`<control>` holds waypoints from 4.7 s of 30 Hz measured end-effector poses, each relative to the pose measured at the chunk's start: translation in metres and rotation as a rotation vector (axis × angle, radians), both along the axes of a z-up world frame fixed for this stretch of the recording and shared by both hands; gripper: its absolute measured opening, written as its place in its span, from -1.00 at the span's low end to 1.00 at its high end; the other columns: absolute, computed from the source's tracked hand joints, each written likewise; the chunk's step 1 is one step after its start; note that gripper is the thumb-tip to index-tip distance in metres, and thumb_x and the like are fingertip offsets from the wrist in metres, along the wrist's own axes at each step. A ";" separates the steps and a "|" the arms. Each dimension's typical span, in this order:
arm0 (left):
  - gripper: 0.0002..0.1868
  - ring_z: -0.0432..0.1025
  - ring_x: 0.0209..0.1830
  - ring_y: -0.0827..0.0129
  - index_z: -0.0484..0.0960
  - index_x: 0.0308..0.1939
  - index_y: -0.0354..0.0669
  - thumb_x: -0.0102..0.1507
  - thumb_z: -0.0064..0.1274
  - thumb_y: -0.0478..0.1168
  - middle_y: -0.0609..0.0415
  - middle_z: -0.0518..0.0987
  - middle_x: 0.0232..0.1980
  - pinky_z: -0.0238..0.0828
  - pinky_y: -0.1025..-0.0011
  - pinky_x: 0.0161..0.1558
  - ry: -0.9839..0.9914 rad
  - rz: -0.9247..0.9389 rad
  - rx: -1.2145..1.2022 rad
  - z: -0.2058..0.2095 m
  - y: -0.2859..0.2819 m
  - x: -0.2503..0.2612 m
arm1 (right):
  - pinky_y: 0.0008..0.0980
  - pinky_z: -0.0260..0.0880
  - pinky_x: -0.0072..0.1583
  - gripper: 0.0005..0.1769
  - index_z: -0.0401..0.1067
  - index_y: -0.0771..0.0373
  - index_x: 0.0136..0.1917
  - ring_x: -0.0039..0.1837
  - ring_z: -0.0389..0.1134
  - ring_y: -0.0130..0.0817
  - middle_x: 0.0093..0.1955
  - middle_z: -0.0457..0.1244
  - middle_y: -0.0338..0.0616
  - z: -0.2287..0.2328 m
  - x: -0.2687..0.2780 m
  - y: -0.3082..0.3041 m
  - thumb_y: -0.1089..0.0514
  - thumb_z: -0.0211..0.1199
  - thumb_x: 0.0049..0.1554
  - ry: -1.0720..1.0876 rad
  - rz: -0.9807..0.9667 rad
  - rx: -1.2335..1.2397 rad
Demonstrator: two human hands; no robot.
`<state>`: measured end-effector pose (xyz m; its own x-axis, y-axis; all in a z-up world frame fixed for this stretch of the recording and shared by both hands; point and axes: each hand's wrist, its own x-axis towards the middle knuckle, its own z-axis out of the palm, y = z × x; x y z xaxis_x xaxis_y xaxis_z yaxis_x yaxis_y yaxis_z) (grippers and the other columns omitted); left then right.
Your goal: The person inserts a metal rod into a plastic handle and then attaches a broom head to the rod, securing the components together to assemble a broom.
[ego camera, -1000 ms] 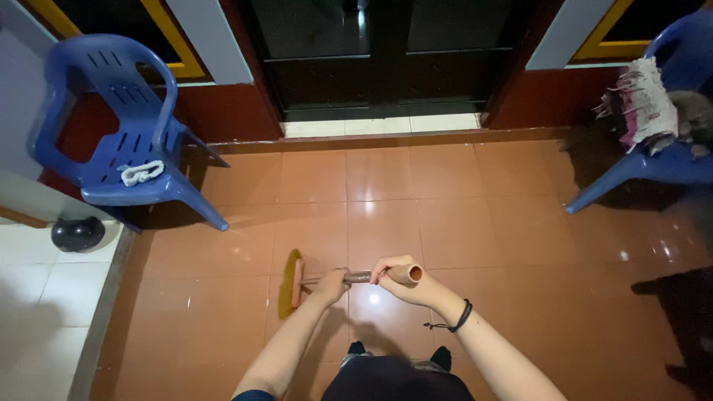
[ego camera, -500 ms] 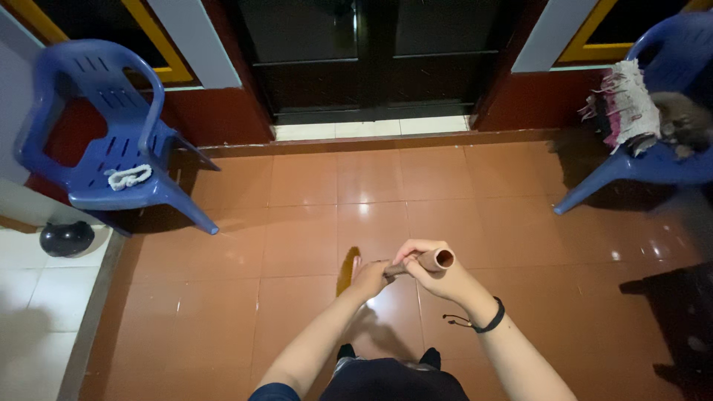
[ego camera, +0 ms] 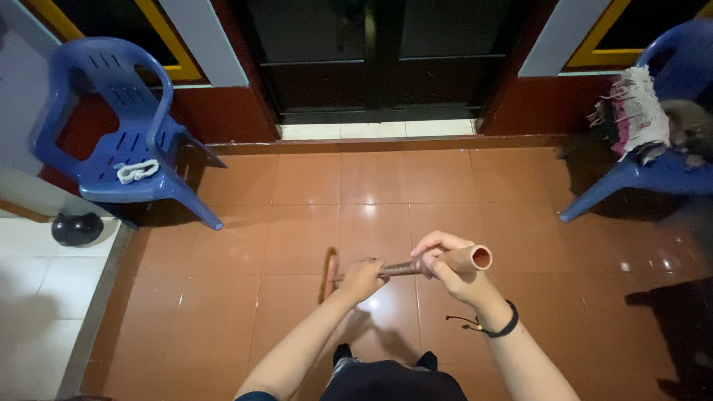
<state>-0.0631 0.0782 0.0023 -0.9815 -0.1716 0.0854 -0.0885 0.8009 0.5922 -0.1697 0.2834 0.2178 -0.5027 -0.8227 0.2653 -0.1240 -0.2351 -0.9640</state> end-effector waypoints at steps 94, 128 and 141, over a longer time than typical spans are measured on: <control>-0.78 0.54 -0.17 -0.09 0.66 -0.29 -0.20 0.14 0.23 -0.13 -0.21 0.64 -0.25 0.45 0.06 -0.11 -0.314 0.077 0.127 -0.129 0.056 -0.049 | -0.47 0.35 -0.14 -0.85 0.49 0.33 -0.13 -0.21 0.30 -0.52 -0.29 0.33 -0.19 -0.119 -0.061 0.080 0.26 0.14 0.24 -0.122 0.024 0.237; -0.84 0.50 -0.18 -0.15 0.57 -0.27 -0.22 0.18 0.13 -0.20 -0.23 0.59 -0.26 0.42 0.05 -0.14 -0.018 -0.197 0.291 -0.014 0.077 -0.051 | -0.47 0.25 -0.19 -0.82 0.41 0.44 0.07 -0.24 0.24 -0.48 -0.32 0.22 -0.21 0.007 -0.021 0.095 0.32 0.09 0.22 -0.098 -0.075 -0.062; -0.84 0.52 -0.13 -0.15 0.62 -0.24 -0.22 0.17 0.13 -0.21 -0.27 0.61 -0.17 0.46 0.06 -0.08 -0.191 -0.061 0.133 -0.074 -0.041 0.013 | -0.37 0.43 -0.02 -0.82 0.44 0.42 0.05 -0.14 0.36 -0.42 -0.29 0.27 -0.17 -0.093 0.004 0.026 0.37 0.05 0.22 -0.145 0.026 -0.007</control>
<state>-0.0502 0.0374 -0.0721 -0.9865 -0.1089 -0.1225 -0.1632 0.7240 0.6702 -0.1656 0.3091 0.1249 -0.5148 -0.8344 0.1970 0.0226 -0.2429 -0.9698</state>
